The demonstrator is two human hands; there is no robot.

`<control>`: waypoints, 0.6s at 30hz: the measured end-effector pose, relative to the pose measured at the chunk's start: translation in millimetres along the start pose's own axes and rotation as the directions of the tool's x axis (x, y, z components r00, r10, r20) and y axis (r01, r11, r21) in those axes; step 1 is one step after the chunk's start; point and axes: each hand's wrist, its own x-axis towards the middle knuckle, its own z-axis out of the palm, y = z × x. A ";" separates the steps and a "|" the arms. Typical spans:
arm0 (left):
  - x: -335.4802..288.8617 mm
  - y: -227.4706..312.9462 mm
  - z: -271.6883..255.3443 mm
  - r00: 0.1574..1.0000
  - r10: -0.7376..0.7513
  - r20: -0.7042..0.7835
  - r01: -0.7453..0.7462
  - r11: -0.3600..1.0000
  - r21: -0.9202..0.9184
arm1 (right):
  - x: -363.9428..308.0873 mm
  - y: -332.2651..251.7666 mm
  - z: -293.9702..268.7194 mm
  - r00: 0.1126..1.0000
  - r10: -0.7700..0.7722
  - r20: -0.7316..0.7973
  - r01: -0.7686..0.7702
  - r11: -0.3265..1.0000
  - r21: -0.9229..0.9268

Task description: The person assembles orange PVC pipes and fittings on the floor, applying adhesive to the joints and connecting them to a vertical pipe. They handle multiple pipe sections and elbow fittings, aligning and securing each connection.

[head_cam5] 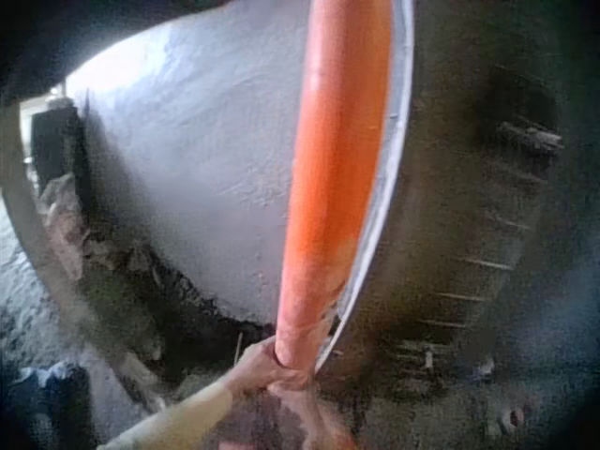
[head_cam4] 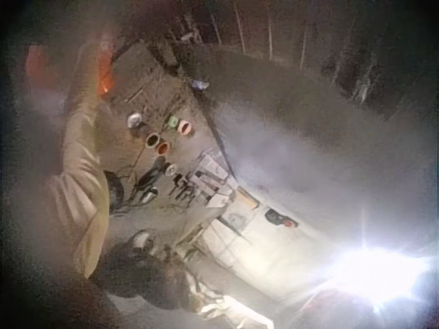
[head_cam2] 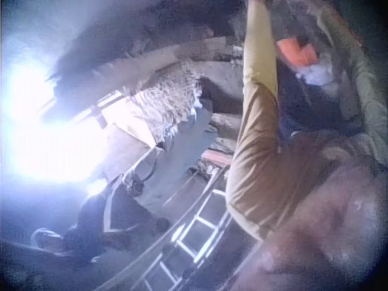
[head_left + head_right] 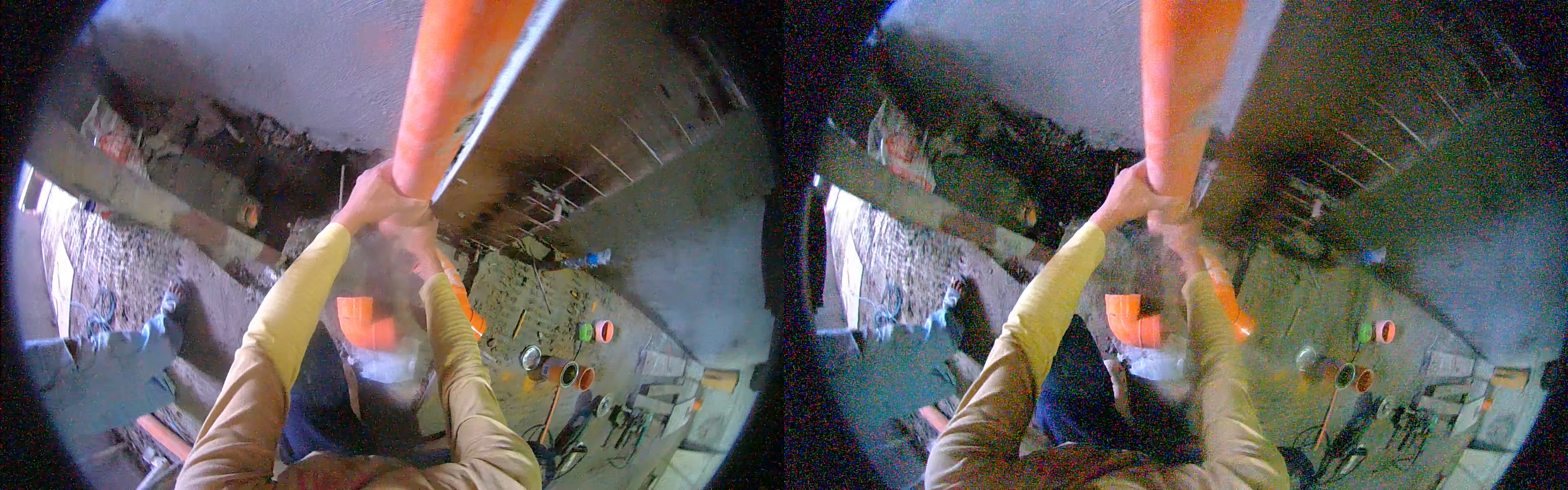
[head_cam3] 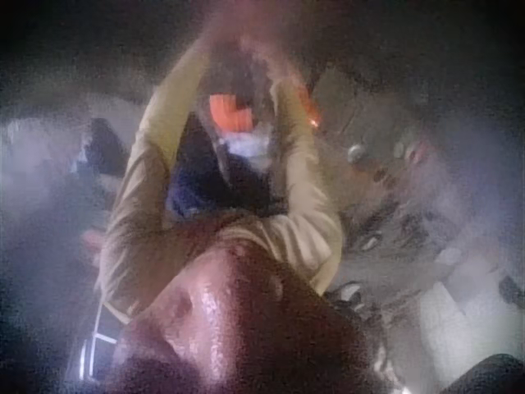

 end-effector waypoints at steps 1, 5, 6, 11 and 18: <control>-2.5 4.9 -0.4 1.000 0.009 0.027 -0.008 1.000 -0.027 | 2.5 9.5 -1.3 1.000 0.001 0.001 -0.001 1.000 -0.027; 9.3 -16.7 2.9 0.997 -0.077 0.029 0.075 0.996 0.052 | 7.4 -2.3 16.8 0.992 0.017 -0.123 -0.001 0.992 0.129; 9.8 -17.7 2.7 0.998 -0.052 0.033 0.051 0.998 0.027 | 8.8 0.4 15.8 0.996 0.022 -0.083 -0.015 0.997 0.081; 17.3 -53.0 22.8 0.984 0.171 -0.052 -0.174 0.982 -0.076 | 18.6 18.3 19.3 0.995 -0.095 0.040 0.101 0.976 -0.192; 7.8 -60.6 35.7 0.984 0.094 -0.151 -0.125 0.970 -0.211 | 31.0 42.9 10.8 0.944 -0.321 -0.069 0.319 0.947 -0.045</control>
